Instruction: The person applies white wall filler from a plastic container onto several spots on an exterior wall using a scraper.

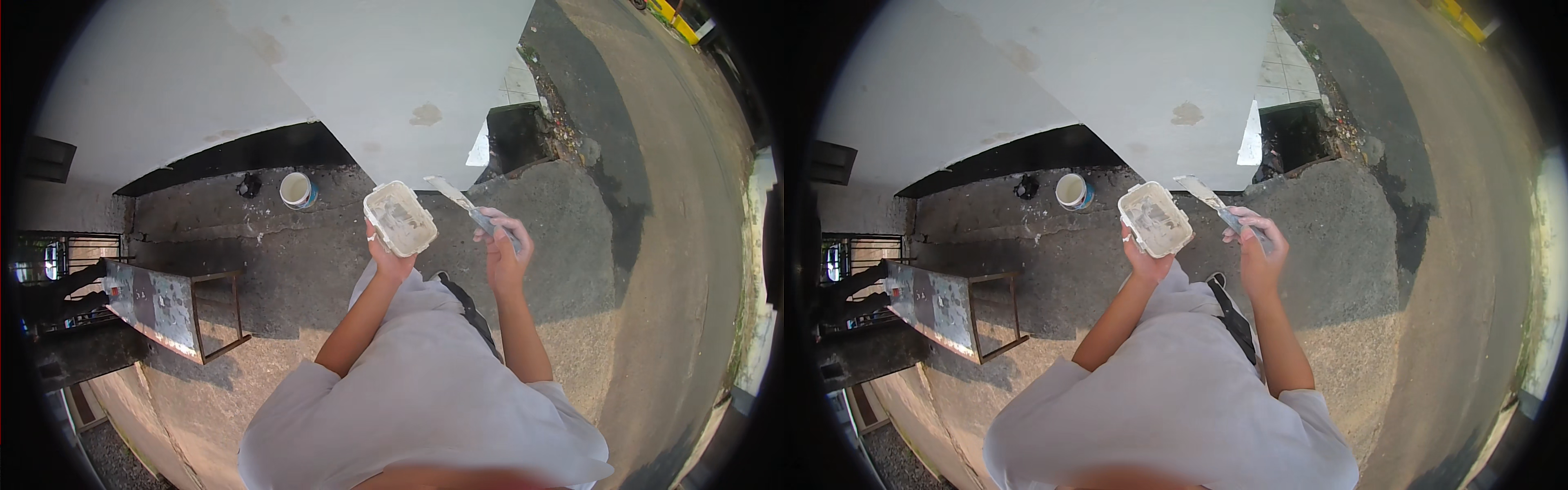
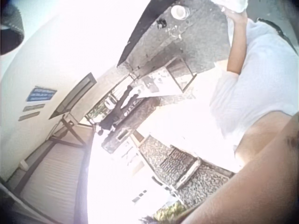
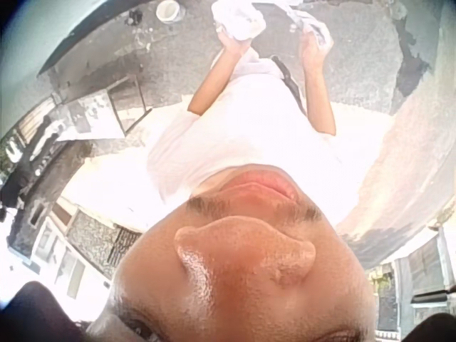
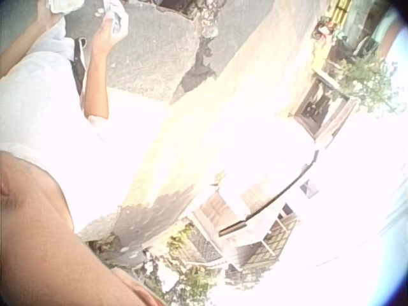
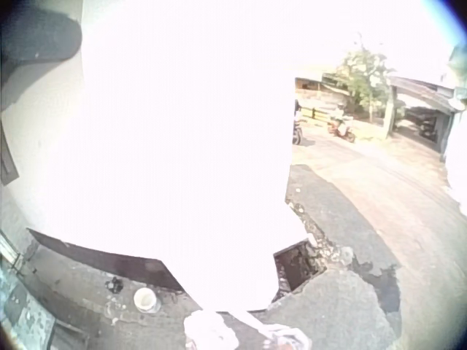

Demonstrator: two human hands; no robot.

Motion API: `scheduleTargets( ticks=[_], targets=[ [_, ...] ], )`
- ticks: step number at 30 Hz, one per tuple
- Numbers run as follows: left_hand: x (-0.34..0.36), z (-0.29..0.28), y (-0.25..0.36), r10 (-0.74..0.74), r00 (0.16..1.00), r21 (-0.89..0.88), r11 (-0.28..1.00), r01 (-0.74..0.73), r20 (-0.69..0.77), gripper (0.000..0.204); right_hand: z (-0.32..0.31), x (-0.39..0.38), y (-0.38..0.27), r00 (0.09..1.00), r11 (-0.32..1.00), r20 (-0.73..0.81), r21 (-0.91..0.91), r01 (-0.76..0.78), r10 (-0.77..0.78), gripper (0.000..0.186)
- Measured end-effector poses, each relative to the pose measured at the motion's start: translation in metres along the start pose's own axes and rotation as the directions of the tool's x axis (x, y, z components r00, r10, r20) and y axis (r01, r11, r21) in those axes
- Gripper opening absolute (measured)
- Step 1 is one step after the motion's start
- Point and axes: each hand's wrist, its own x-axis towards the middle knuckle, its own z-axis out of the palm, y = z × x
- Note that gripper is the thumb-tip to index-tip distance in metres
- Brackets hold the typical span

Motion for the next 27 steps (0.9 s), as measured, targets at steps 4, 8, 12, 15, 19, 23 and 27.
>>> scheduleTargets(
  ticks=[4,8,12,15,19,23,27],
  targets=[
    [0.007,-0.011,0.022,0.064,0.998,0.017,0.998,-0.064,0.001,0.071,0.012,0.052,0.032,0.988,0.986,-0.091,0.121,-0.117,0.128,0.016],
    [0.025,-0.014,0.048,0.143,0.989,0.001,0.99,-0.143,-0.046,0.071,0.023,0.113,0.068,0.979,0.99,-0.164,-0.054,-0.133,0.123,0.017],
    [0.024,-0.018,0.068,0.166,0.986,0.009,0.986,-0.166,0.015,0.07,0.02,0.158,0.089,0.978,0.973,-0.176,-0.178,-0.146,0.115,0.017],
    [0.028,-0.019,0.085,0.129,0.992,0.013,0.992,-0.129,-0.003,0.07,0.022,0.182,0.091,0.98,0.949,-0.177,-0.284,-0.139,0.091,0.016],
    [0.048,-0.026,0.108,0.089,0.996,0.023,0.996,-0.089,0.013,0.07,0.028,0.207,0.085,0.969,0.932,-0.238,-0.332,-0.145,0.065,0.015],
    [0.066,-0.019,0.128,0.103,0.995,0.042,0.994,-0.102,-0.004,0.069,0.025,0.207,0.07,0.961,0.925,-0.275,-0.363,-0.111,0.008,0.015],
    [0.075,-0.022,0.143,0.087,0.996,0.042,0.995,-0.086,-0.027,0.07,0.019,0.187,0.059,0.958,0.894,-0.285,-0.439,-0.089,-0.044,0.014]
  ],
)
